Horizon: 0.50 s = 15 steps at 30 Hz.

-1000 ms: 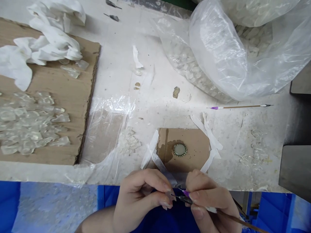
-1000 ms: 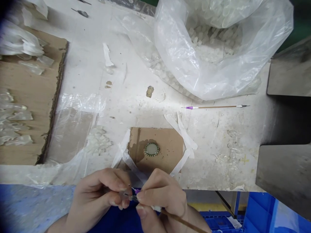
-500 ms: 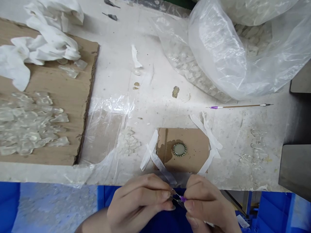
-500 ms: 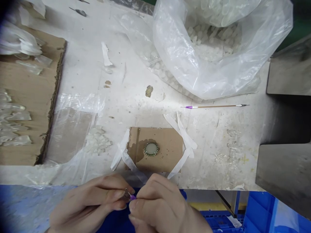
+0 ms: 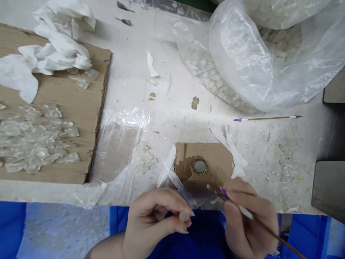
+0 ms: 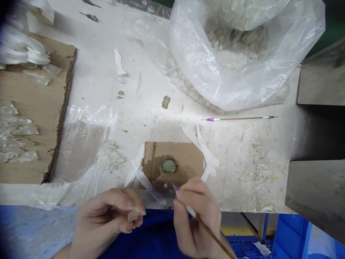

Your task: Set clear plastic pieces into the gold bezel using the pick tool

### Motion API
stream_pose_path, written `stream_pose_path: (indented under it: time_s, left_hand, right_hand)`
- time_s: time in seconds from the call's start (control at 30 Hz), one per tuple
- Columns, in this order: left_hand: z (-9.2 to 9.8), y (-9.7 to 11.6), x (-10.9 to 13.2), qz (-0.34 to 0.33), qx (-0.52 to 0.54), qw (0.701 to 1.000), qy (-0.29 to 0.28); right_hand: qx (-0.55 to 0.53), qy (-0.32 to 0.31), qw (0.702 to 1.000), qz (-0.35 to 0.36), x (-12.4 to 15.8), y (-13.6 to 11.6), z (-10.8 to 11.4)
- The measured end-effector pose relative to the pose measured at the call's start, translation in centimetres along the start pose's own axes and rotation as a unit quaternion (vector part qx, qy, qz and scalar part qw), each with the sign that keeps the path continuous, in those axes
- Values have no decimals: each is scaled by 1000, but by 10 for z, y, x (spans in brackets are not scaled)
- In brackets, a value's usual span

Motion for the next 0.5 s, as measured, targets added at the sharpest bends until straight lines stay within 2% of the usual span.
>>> stream_pose_path:
  time_s: [0.13, 0.27, 0.37, 0.5]
  left_hand:
    - [-2, -1, -3, 28, 35, 999, 1]
    - [-1, -4, -2, 32, 64, 997, -4]
    - [-1, -7, 0, 36, 77, 996, -12]
    - [-4, -7, 0, 43, 99, 994, -9]
  right_hand:
    - [119, -25, 989, 79, -24, 3, -9]
    - [172, -71, 980, 68, -28, 9, -14]
    - [132, -48, 987, 75, -22, 6, -12]
    - [-40, 0, 999, 30, -14, -2, -11]
Point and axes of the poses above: each hand's wrist, its own x-axis away from the middle knuckle, its own z-axis out of the back of the hand, y = z × x, the point moved 3 cm from there along -x, towards the middle knuckle, and after that the axes turned 12 degrees about -x, right-handed, at the moved point
